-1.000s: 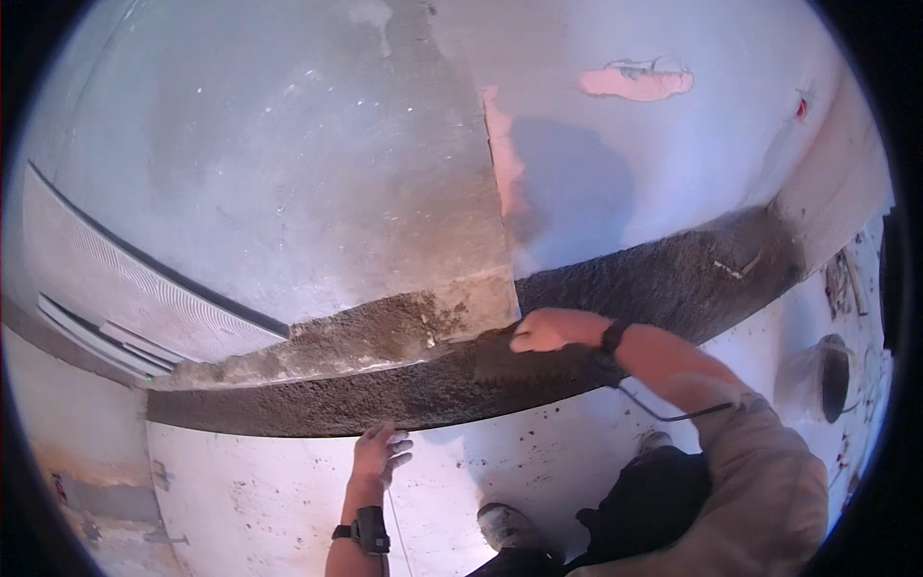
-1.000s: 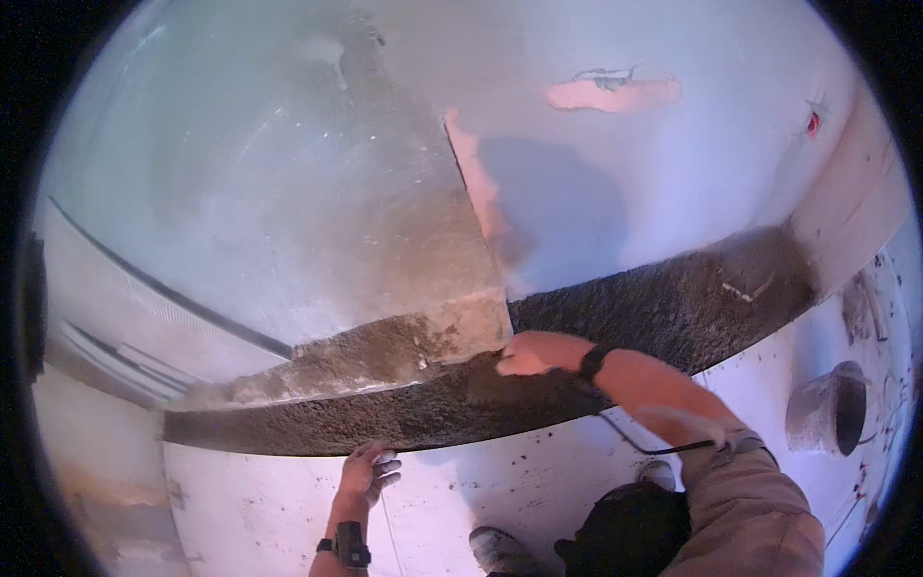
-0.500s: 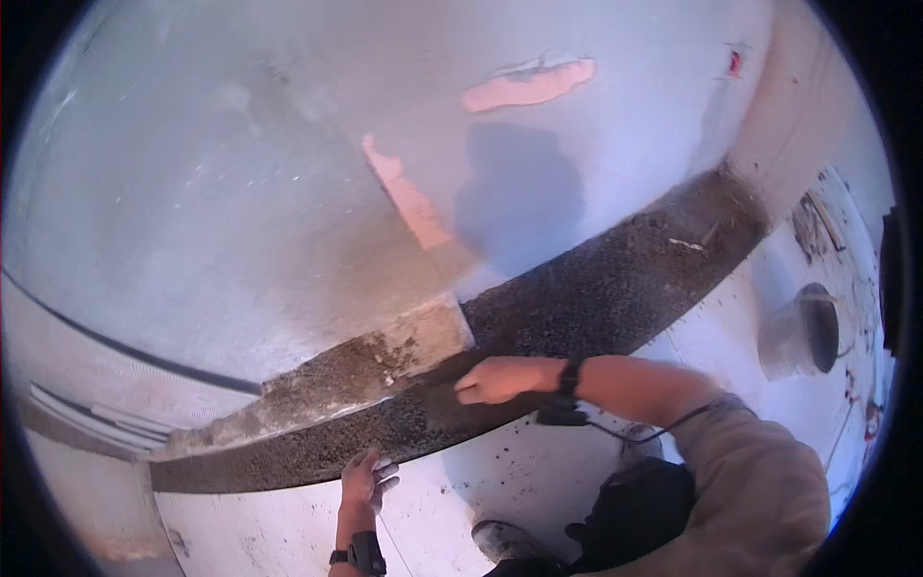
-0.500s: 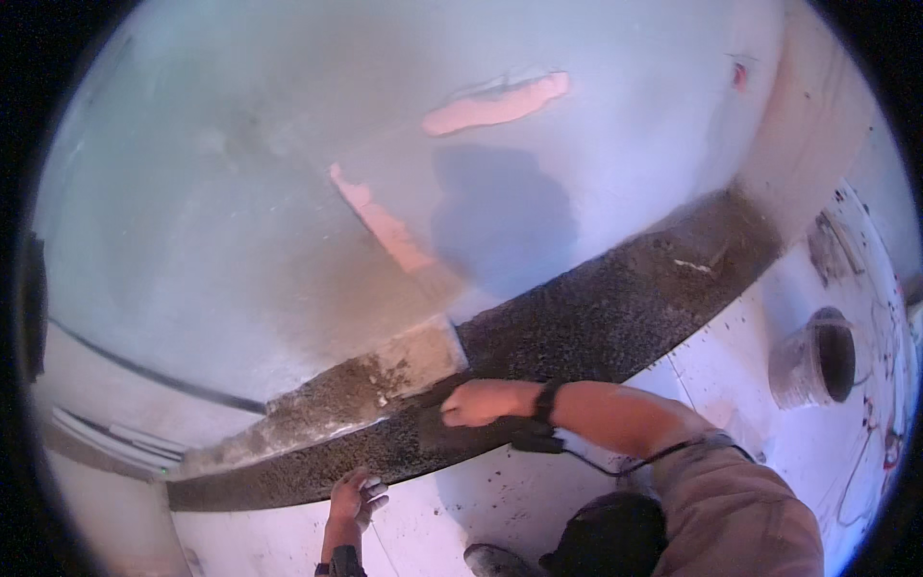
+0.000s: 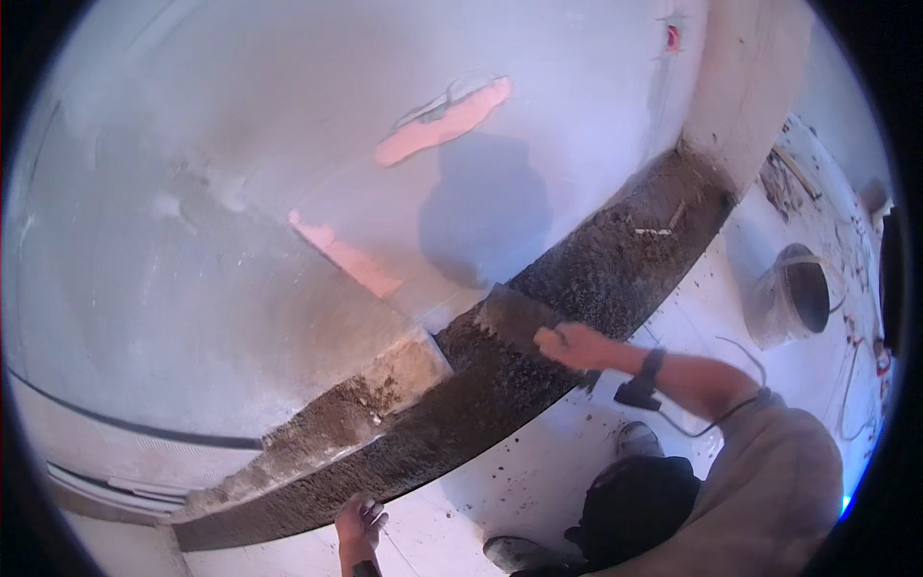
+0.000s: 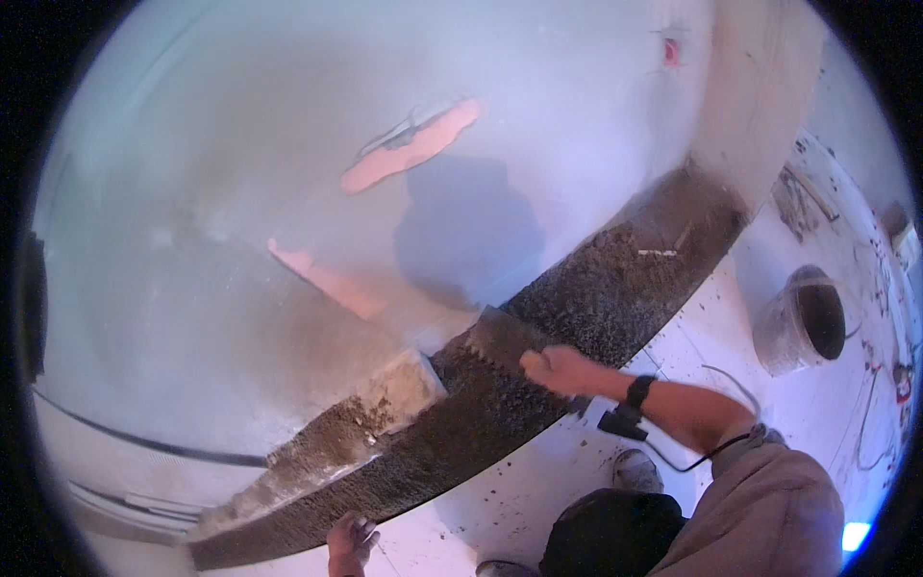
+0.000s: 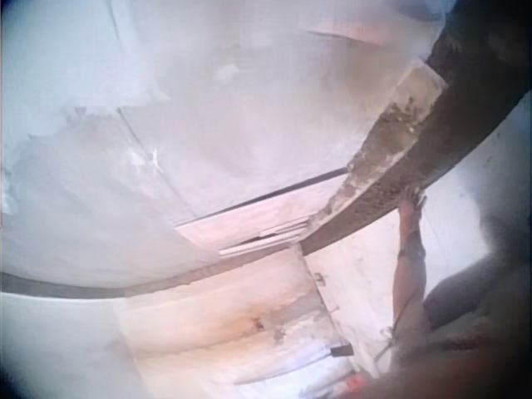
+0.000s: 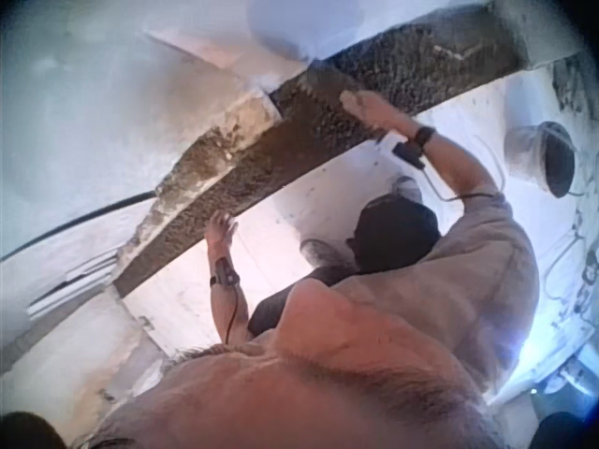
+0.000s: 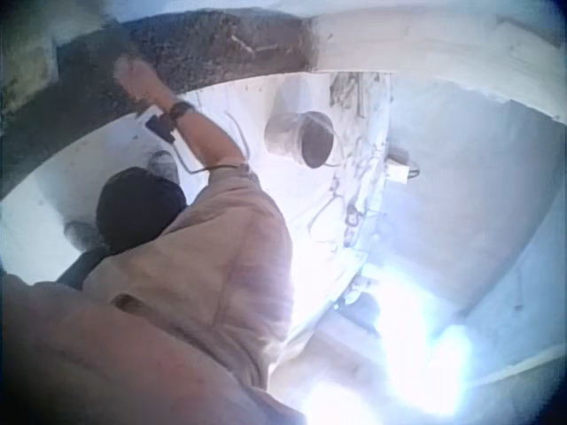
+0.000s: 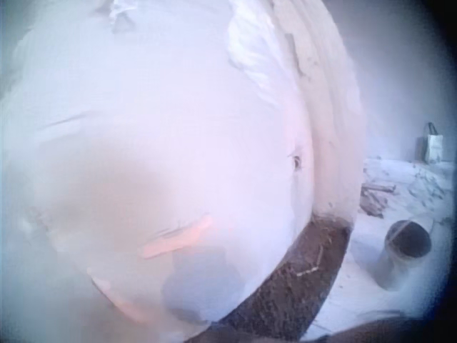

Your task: Apply mortar to the floor using a notched trowel in preparation for tiling.

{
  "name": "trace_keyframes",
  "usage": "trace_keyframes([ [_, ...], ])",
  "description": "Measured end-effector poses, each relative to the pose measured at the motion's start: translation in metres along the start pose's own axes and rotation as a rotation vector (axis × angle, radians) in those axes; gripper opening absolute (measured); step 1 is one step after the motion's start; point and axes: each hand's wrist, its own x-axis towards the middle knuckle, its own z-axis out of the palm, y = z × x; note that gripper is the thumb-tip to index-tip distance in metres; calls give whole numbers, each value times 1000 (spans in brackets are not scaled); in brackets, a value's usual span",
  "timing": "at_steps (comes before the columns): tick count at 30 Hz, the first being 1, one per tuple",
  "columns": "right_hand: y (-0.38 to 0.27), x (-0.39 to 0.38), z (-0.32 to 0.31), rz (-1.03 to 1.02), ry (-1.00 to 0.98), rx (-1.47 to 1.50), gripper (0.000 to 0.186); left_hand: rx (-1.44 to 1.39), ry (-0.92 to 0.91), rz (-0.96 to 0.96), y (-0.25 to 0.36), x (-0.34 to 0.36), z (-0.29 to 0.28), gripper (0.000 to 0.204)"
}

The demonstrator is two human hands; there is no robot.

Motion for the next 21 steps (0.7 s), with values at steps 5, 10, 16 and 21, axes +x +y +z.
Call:
trace_keyframes([
  [5,-7,2,95,-474,35,51,19,118,-253,47,14,12,64,17],
  [10,42,7,79,-236,125,75,45,304,-312,187,14,-37,99,53],
  [16,152,1,-36,149,400,69,21,148,-85,-2,9,-35,81,40],
  [21,194,-3,-100,164,632,-88,34,-7,-202,36,10,-9,70,41],
])
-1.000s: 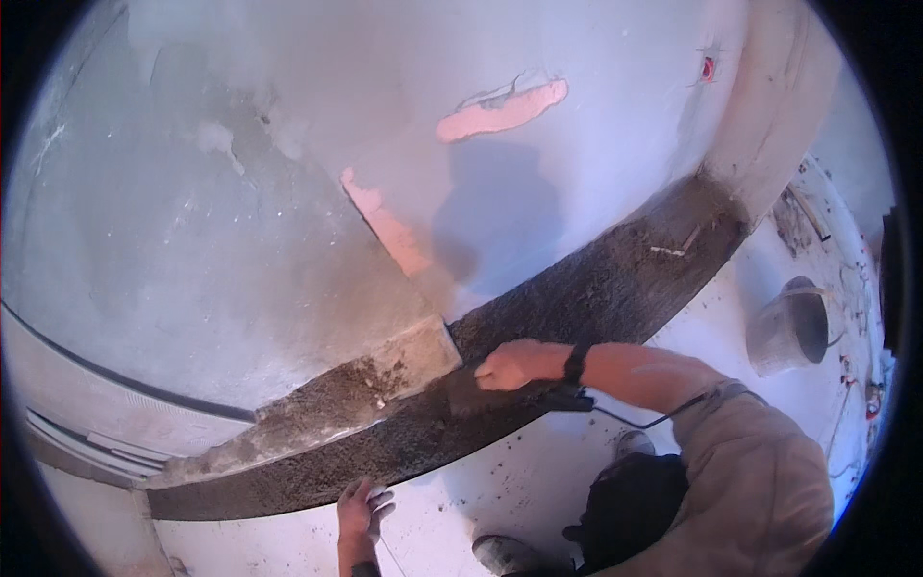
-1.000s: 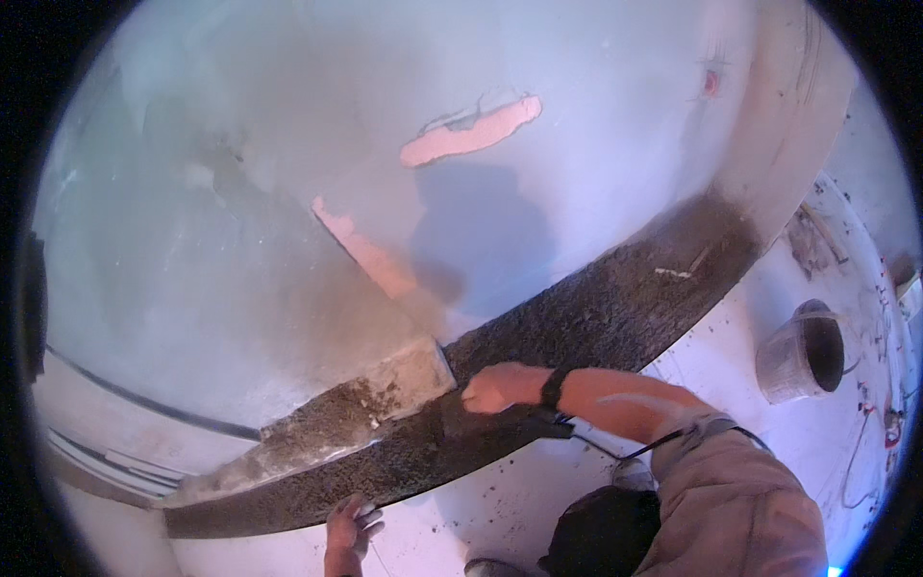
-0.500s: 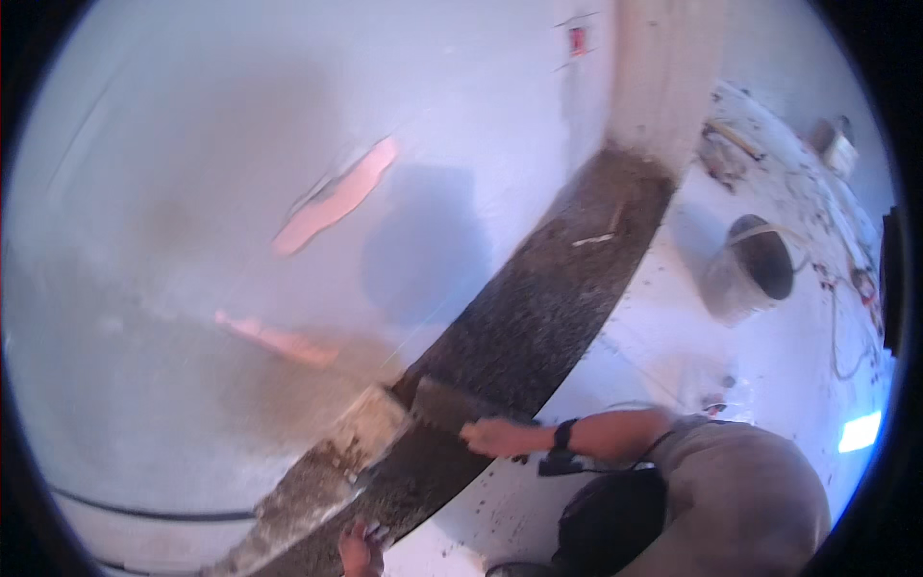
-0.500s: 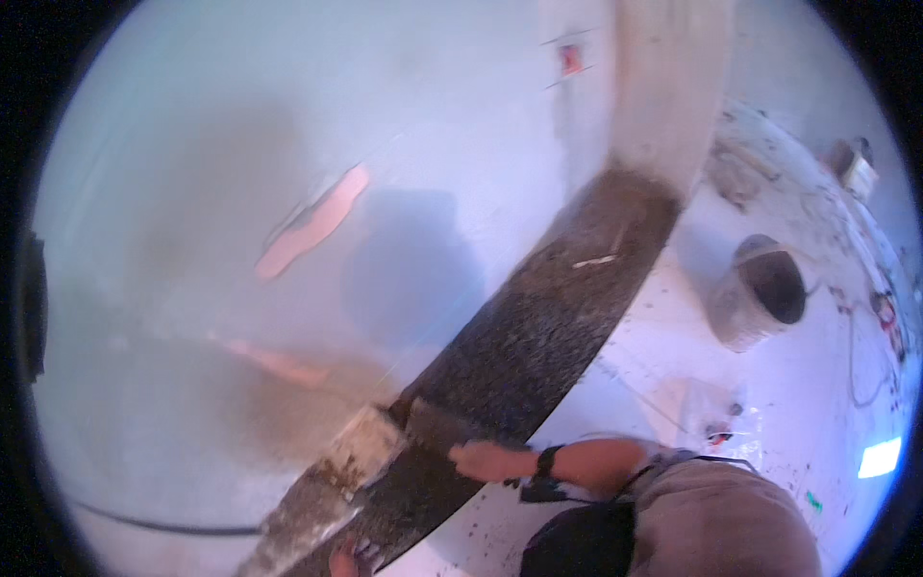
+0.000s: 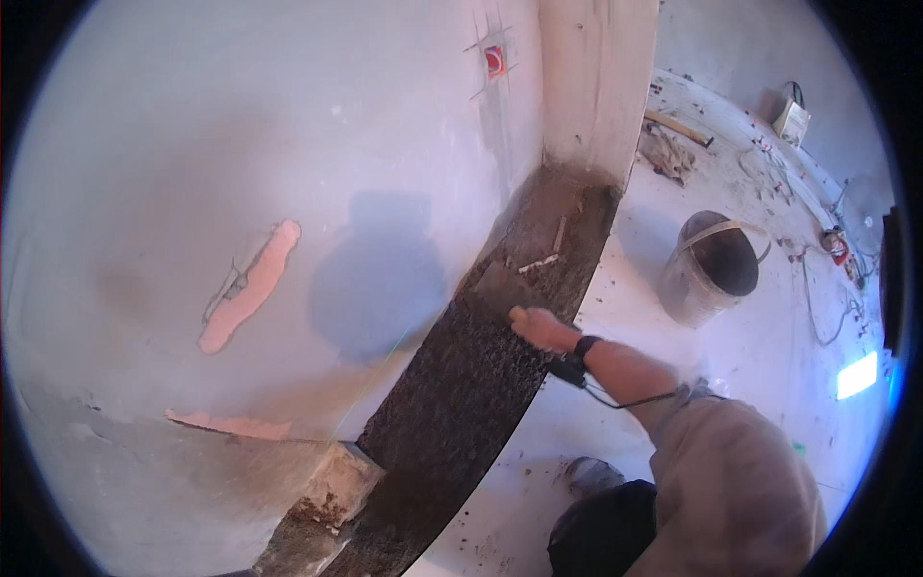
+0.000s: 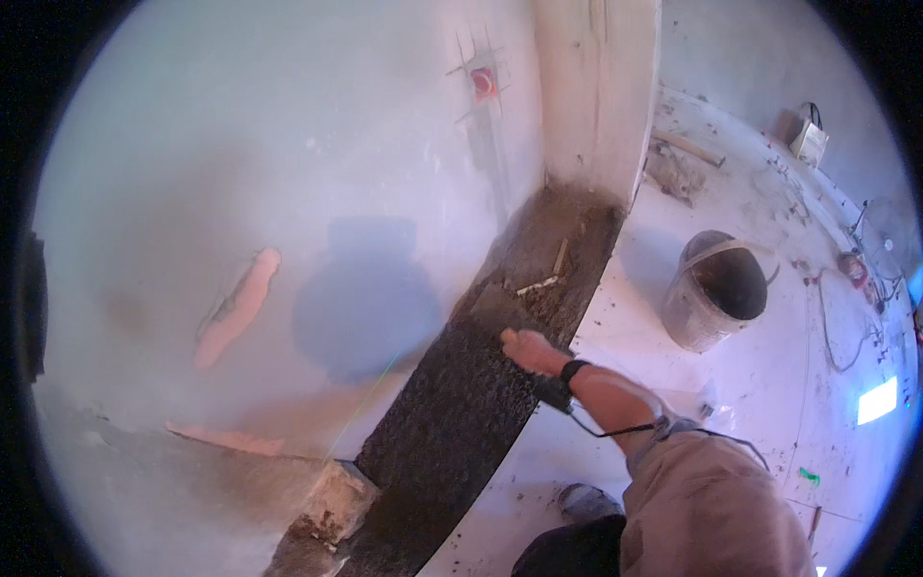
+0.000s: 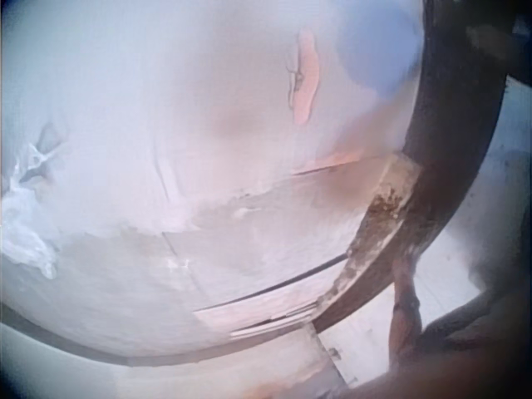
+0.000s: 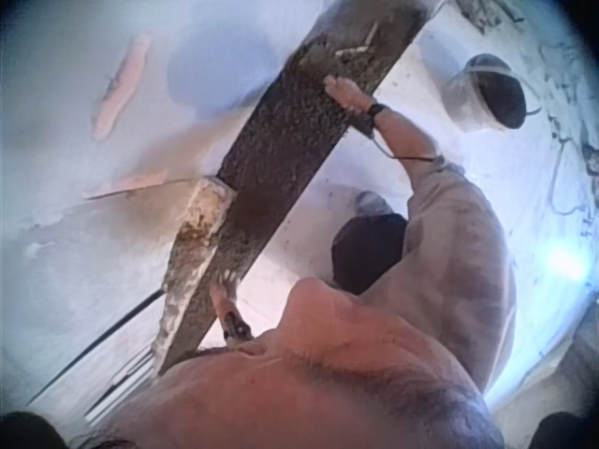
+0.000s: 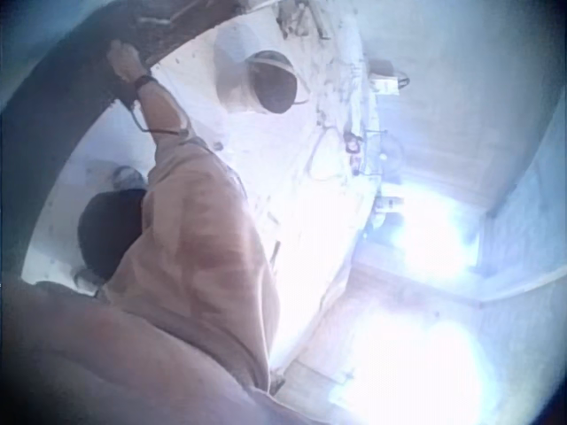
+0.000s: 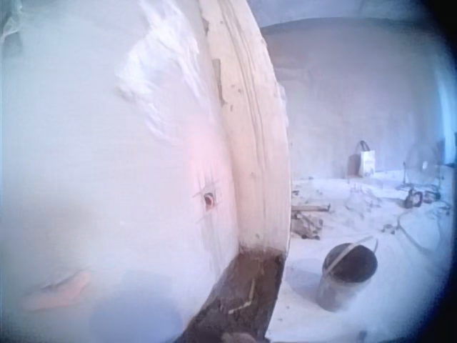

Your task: Apply mortar to the floor using a notched trowel in preparation for tiling.

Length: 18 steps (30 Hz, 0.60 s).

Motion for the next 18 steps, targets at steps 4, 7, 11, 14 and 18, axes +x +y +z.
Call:
trace_keyframes([
  [4,2,-11,-45,433,-168,449,43,380,25,34,0,-4,21,46],
  [7,2,-32,-80,464,-245,414,48,361,-1,42,0,-13,44,45],
  [11,5,-79,-94,430,-360,443,37,408,90,-53,-1,-14,59,41],
  [14,7,-120,-72,150,-544,126,45,392,-5,-12,-1,-8,62,38],
  [18,22,-160,-63,-257,-703,-108,46,386,55,-41,3,2,72,36],
])
